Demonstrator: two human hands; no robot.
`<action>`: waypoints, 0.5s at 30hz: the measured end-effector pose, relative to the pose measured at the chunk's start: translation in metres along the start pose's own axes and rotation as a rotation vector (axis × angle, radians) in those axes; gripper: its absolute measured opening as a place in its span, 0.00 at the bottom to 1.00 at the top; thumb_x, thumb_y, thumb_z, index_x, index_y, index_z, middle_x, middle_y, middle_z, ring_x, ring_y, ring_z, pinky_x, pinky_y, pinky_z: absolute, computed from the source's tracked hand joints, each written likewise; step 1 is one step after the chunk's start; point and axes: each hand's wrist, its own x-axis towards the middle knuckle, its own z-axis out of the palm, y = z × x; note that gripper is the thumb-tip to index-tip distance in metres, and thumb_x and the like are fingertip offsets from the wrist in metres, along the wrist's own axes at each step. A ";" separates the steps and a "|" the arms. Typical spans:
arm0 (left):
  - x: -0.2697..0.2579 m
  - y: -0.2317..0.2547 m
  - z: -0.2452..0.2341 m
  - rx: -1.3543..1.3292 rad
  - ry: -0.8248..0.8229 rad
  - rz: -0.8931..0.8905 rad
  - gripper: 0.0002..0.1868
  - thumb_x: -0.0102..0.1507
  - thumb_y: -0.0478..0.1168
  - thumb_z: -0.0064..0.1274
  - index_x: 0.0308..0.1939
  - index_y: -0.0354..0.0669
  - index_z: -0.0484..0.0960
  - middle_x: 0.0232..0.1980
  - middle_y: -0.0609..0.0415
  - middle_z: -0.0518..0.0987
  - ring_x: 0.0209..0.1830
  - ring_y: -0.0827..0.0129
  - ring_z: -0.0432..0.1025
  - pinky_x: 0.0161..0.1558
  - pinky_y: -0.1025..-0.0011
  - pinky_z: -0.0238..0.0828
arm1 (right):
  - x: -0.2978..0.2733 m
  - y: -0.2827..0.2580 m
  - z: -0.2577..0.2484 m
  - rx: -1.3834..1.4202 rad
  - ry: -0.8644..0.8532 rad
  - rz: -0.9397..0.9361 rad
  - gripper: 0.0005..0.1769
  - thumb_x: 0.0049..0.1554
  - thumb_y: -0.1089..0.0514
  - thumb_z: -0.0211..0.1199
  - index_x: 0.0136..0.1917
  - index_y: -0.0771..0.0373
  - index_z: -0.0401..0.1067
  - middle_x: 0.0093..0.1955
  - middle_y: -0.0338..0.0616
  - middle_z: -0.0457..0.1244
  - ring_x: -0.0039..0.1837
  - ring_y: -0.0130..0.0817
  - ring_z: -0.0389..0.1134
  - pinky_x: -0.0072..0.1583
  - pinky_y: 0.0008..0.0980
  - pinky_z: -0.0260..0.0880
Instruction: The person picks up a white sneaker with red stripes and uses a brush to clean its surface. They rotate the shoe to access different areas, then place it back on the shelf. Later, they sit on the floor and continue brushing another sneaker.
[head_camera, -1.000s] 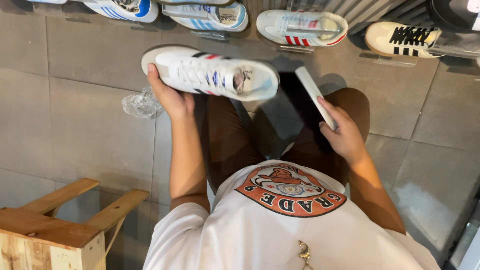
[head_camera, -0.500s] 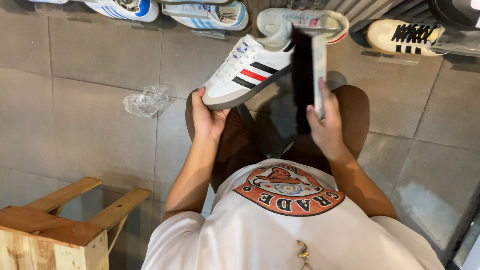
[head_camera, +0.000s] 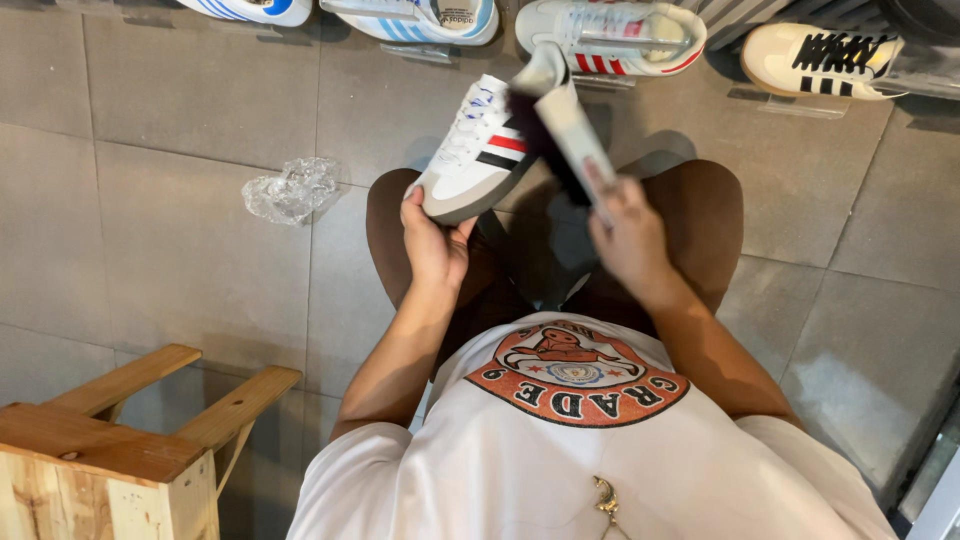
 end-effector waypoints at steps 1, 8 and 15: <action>-0.002 0.005 0.004 -0.036 -0.006 -0.028 0.22 0.64 0.50 0.54 0.58 0.56 0.65 0.60 0.44 0.66 0.52 0.43 0.74 0.49 0.38 0.80 | 0.003 0.015 -0.004 0.006 0.041 0.073 0.26 0.57 0.60 0.63 0.69 0.54 0.73 0.56 0.53 0.62 0.43 0.65 0.71 0.44 0.54 0.73; -0.002 0.020 0.007 -0.067 -0.065 -0.051 0.24 0.61 0.53 0.55 0.54 0.44 0.71 0.54 0.42 0.76 0.48 0.40 0.78 0.49 0.41 0.81 | -0.002 0.021 -0.015 0.175 -0.006 0.291 0.33 0.62 0.61 0.59 0.79 0.55 0.62 0.61 0.63 0.58 0.54 0.73 0.68 0.52 0.60 0.72; 0.030 0.008 -0.018 -0.080 -0.089 -0.095 0.24 0.61 0.53 0.56 0.52 0.40 0.75 0.52 0.40 0.81 0.47 0.40 0.80 0.49 0.40 0.80 | -0.032 -0.044 0.034 0.117 0.040 -0.239 0.34 0.57 0.54 0.59 0.76 0.36 0.66 0.61 0.43 0.58 0.44 0.47 0.74 0.44 0.43 0.77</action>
